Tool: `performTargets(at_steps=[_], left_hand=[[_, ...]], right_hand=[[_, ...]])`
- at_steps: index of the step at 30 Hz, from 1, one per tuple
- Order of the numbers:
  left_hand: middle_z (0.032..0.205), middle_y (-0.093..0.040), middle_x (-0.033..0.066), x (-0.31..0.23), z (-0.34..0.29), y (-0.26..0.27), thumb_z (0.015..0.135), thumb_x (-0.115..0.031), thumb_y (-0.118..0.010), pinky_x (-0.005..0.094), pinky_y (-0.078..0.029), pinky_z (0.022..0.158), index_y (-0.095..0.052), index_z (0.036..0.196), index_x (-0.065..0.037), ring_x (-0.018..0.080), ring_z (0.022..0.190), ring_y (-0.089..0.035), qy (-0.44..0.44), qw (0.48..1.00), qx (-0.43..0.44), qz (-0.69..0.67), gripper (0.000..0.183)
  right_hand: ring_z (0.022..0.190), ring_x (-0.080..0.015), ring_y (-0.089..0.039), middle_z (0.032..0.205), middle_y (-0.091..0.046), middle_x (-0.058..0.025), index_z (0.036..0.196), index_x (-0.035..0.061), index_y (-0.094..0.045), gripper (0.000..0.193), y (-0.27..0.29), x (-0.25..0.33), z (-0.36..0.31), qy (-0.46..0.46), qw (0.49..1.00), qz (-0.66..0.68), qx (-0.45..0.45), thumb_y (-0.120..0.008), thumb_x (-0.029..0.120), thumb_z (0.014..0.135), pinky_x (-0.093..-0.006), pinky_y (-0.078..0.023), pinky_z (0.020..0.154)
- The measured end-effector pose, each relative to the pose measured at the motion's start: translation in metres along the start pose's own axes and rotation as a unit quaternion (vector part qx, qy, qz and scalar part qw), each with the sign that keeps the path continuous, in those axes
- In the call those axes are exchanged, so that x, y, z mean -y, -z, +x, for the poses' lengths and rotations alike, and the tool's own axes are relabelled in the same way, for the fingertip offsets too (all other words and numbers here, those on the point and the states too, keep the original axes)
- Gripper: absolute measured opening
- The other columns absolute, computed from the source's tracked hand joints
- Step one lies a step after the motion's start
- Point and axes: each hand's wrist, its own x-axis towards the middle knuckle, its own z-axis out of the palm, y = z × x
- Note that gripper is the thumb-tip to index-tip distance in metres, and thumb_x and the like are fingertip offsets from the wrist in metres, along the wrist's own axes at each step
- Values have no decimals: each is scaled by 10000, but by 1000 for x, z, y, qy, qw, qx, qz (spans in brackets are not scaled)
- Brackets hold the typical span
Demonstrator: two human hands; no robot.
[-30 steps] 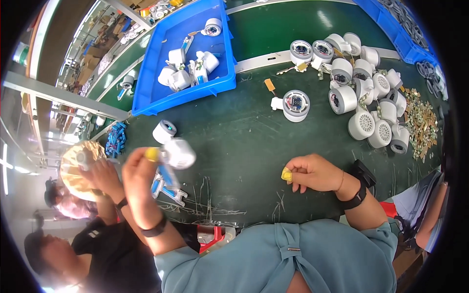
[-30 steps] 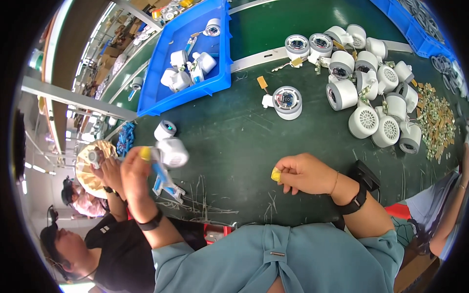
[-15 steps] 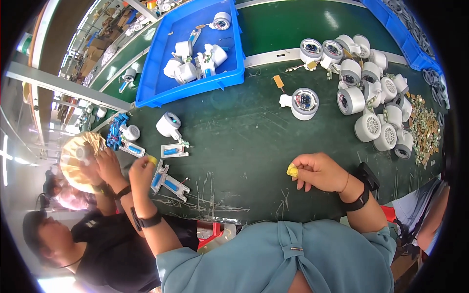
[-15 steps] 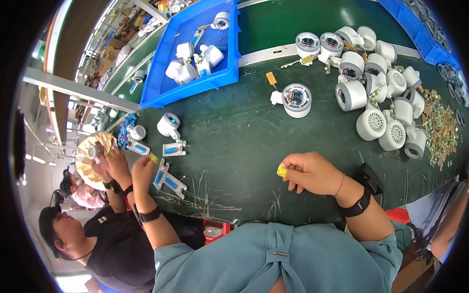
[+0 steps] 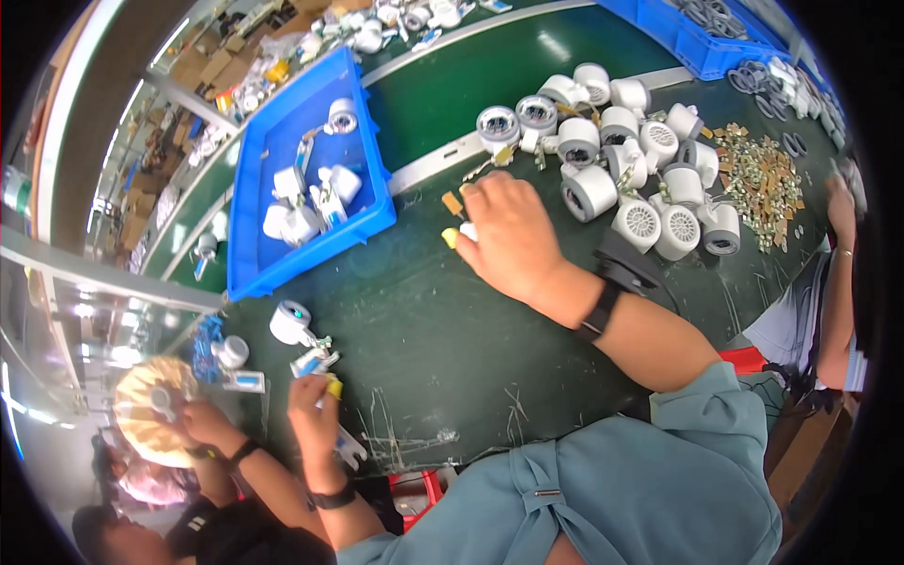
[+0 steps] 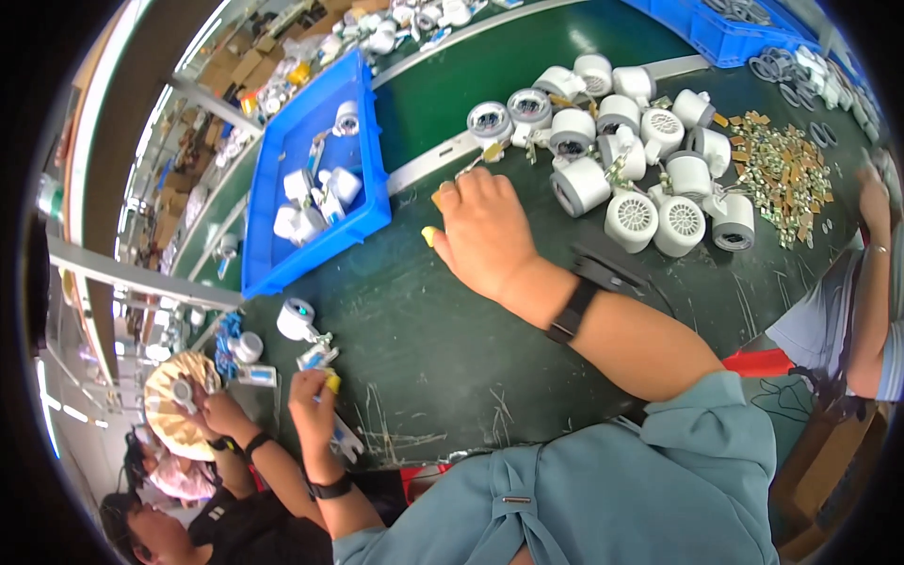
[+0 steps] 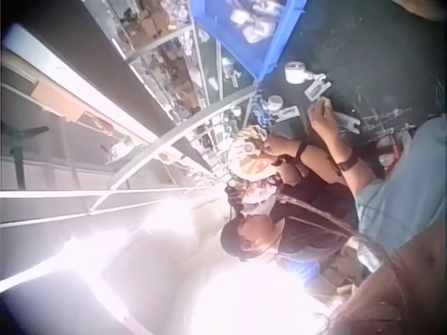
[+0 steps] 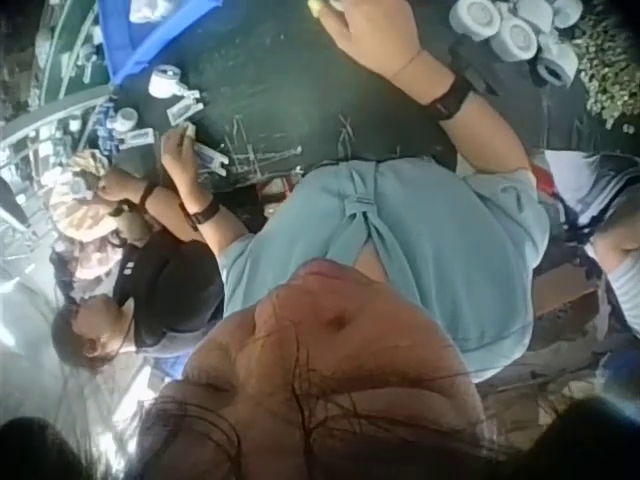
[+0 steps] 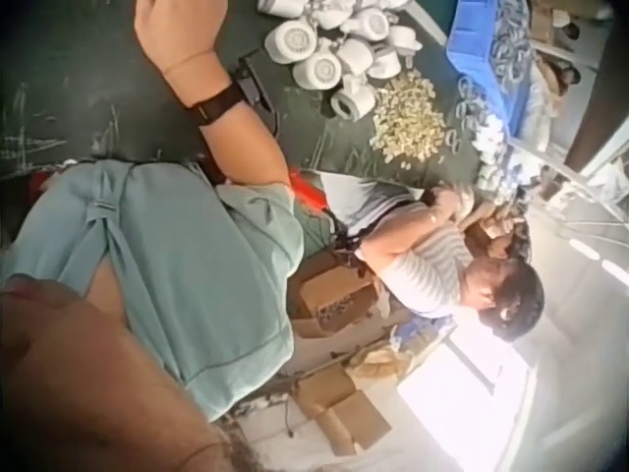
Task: The person connects wires between a circuit board and a battery, fits the board into a white plastic housing, and presses the housing into a base. They repeat this assembly process and place the finished units onto a pile on the table.
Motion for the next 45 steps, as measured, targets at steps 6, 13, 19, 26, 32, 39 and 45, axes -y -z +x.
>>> performTargets(at_steps=[6,13,19,26,32,39,45], left_hand=[[941,-636,128,-77,13,-45,754,51,-695,322,-514,714,-685,917,4,264,810,-640,-106,991,53,-56,171],[960,-640,130,-118,16,-61,754,54,-674,327,-535,682,-684,917,-7,285,775,-655,-139,981,75,-108,174],[971,-648,121,-123,15,-64,753,63,-659,327,-538,711,-687,907,-5,279,808,-661,-133,983,85,-92,172],[1103,-642,164,-131,28,-48,753,116,-599,340,-517,853,-654,1062,10,318,970,-652,-143,981,86,-101,331],[1086,-642,153,-118,29,-42,769,102,-600,313,-511,818,-657,1058,8,301,940,-655,-90,985,118,-86,308],[1027,-620,156,-154,42,-72,744,5,-644,433,-507,768,-663,1058,-44,356,905,-607,-205,976,80,-6,318],[943,-662,127,-159,38,-83,774,-38,-676,401,-522,708,-693,970,-36,334,767,-647,-219,975,28,36,197]], right_hand=[[849,-229,-636,853,-670,-60,936,82,-693,228,-62,-4,8,31,937,-220,269,-688,234,765,-412,-387,845],[834,-278,-591,784,-577,-88,934,68,-612,181,5,7,-19,167,960,149,167,-665,114,767,-384,-439,835],[822,-301,-625,896,-634,-106,1004,56,-645,251,91,-11,-51,-6,986,138,96,-644,-6,761,-388,-506,724],[657,-330,-620,812,-631,-186,982,-23,-640,153,128,-45,-90,-165,964,130,162,-610,41,847,-377,-494,591],[656,-182,-656,792,-669,-125,955,5,-667,132,136,-41,-86,-256,835,239,424,-586,94,898,-308,-498,559],[615,-106,-607,817,-666,-32,1010,32,-673,253,80,-7,-98,-364,597,514,497,-530,236,966,-247,-512,558],[635,-106,-609,863,-636,-36,1080,11,-628,262,32,-2,-89,-411,591,551,423,-480,208,989,-240,-505,566]])
